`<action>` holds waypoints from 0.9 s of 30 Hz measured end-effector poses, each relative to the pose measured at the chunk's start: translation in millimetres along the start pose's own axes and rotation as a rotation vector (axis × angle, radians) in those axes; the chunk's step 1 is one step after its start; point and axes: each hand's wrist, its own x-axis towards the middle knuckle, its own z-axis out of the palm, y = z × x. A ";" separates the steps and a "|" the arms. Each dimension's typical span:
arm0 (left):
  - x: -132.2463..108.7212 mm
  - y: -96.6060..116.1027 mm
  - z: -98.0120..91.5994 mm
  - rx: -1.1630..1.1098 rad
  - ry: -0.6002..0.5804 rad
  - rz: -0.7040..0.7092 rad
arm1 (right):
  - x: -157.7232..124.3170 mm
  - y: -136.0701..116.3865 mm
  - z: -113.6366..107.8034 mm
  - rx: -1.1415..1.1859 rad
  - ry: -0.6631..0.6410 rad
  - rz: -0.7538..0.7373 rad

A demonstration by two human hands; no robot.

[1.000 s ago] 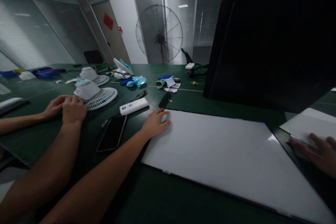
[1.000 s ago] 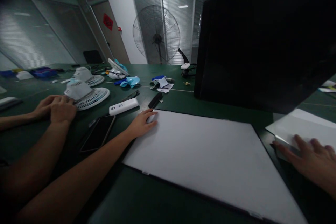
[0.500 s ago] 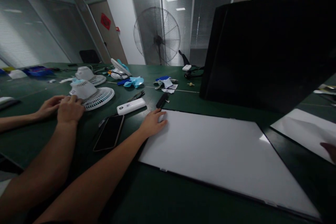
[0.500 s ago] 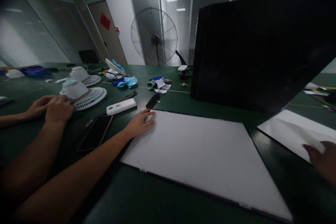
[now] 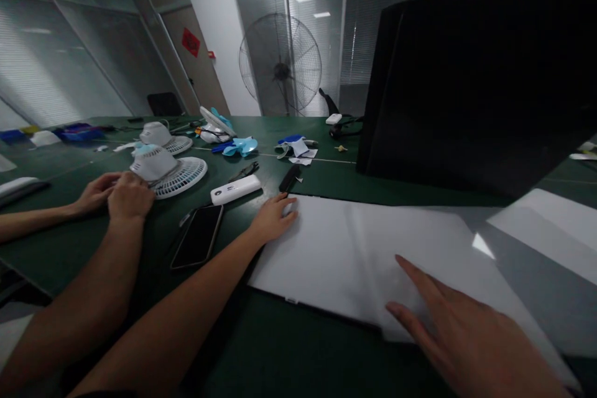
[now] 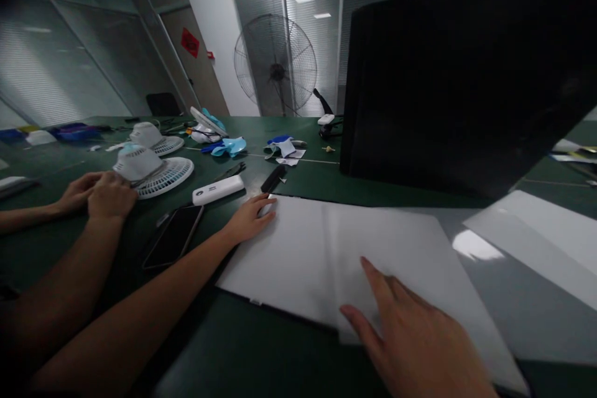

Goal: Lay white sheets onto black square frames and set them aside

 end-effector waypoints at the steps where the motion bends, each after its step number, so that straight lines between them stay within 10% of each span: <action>1: 0.6 -0.4 0.5 -0.006 -0.007 -0.001 | 6.8 -15.9 -7.2 0.025 0.016 -0.045; 11: 3.0 -7.5 6.1 -0.051 0.005 0.036 | 12.3 25.2 -9.4 -0.213 -0.055 -0.025; 21: 4.1 -5.3 4.5 -0.078 0.007 0.022 | 21.6 -23.8 -23.8 0.064 -0.131 -0.286; 27: 4.1 -5.6 4.2 -0.060 -0.010 0.025 | 13.4 -9.5 -0.4 -0.008 -0.138 -0.155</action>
